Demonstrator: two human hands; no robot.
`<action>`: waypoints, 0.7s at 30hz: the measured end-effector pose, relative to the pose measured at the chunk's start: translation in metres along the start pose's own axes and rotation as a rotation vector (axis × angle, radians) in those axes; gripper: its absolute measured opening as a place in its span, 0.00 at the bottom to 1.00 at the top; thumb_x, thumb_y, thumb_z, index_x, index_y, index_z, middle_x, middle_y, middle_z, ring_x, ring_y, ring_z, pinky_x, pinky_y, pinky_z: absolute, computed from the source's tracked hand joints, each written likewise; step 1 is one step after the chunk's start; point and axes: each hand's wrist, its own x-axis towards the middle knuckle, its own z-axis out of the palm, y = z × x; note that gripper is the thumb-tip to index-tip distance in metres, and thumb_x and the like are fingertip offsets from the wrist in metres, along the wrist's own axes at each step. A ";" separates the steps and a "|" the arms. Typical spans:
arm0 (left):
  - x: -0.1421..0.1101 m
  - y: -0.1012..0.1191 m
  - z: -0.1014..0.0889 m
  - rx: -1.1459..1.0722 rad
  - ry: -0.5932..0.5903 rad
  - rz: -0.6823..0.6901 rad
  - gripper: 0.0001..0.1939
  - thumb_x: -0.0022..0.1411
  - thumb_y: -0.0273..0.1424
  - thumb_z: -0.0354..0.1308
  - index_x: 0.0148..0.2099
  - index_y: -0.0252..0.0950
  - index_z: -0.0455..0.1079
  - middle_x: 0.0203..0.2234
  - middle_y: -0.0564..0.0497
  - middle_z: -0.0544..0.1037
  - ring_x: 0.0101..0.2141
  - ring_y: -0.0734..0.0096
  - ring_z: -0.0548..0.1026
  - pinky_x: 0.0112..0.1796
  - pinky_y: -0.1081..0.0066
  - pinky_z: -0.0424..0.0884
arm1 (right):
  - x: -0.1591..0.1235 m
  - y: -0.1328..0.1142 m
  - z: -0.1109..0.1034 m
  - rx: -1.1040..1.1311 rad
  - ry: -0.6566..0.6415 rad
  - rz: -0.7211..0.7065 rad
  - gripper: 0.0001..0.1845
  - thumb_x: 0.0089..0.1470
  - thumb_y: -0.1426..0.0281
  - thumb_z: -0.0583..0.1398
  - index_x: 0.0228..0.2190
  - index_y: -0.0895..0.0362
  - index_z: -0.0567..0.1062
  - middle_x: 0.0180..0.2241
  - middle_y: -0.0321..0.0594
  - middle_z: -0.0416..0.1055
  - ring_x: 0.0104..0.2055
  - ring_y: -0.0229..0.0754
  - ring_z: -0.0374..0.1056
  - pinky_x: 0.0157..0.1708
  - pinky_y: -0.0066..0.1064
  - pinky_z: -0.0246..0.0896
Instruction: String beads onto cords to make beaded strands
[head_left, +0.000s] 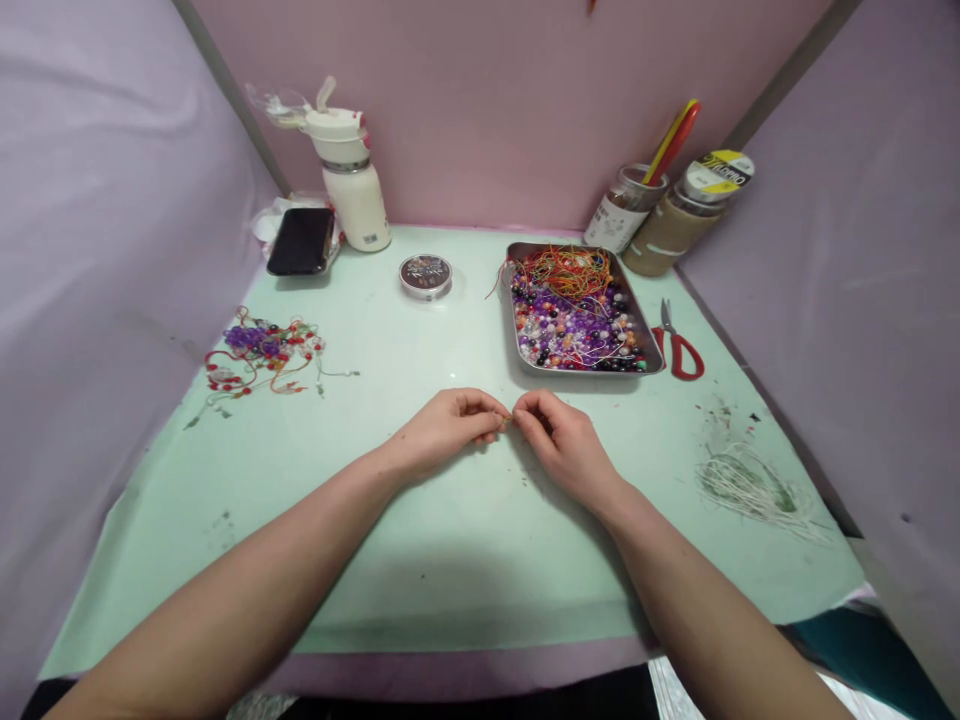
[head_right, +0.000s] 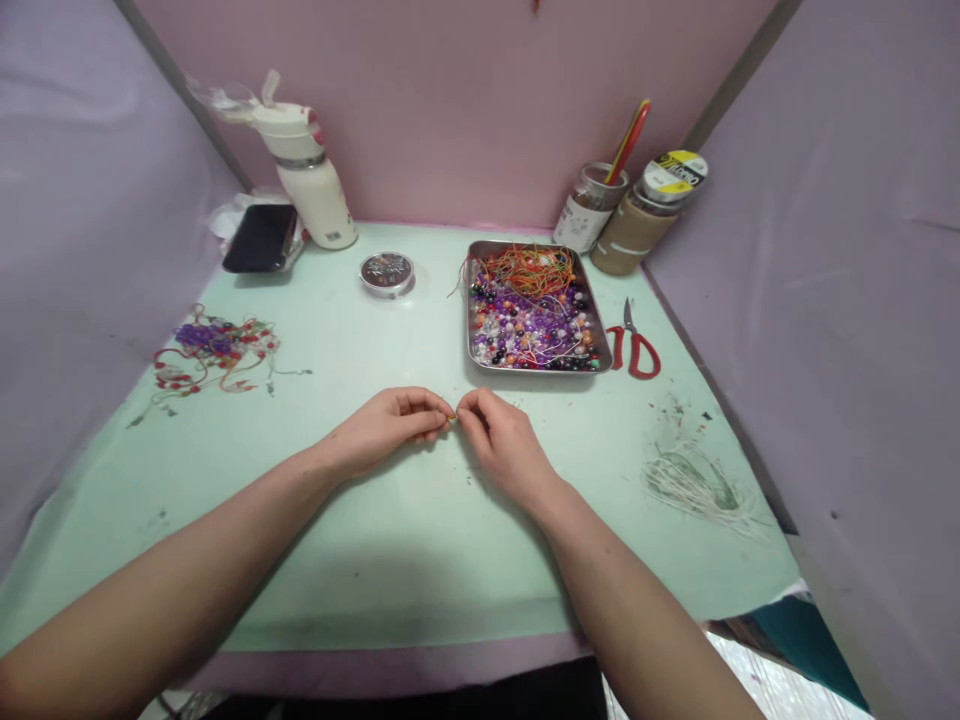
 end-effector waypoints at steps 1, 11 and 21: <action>0.000 0.001 0.000 0.005 0.003 -0.007 0.09 0.54 0.29 0.59 0.38 0.31 0.74 0.26 0.51 0.74 0.26 0.77 0.68 0.31 0.72 0.64 | 0.000 0.000 0.000 -0.002 0.001 -0.006 0.08 0.62 0.68 0.53 0.32 0.54 0.69 0.29 0.35 0.72 0.29 0.37 0.64 0.32 0.28 0.57; -0.004 0.006 0.006 -0.017 0.068 -0.039 0.06 0.51 0.31 0.60 0.31 0.32 0.72 0.20 0.55 0.68 0.23 0.79 0.63 0.28 0.74 0.57 | -0.001 -0.001 0.003 0.022 0.030 -0.034 0.05 0.61 0.69 0.54 0.34 0.54 0.69 0.29 0.36 0.71 0.30 0.38 0.65 0.33 0.30 0.60; -0.005 0.008 0.007 -0.162 0.112 -0.101 0.06 0.50 0.30 0.61 0.28 0.31 0.70 0.19 0.55 0.66 0.20 0.82 0.58 0.23 0.75 0.50 | 0.000 0.005 0.006 -0.256 0.229 -0.304 0.03 0.56 0.72 0.59 0.34 0.53 0.72 0.43 0.45 0.66 0.47 0.48 0.61 0.46 0.43 0.61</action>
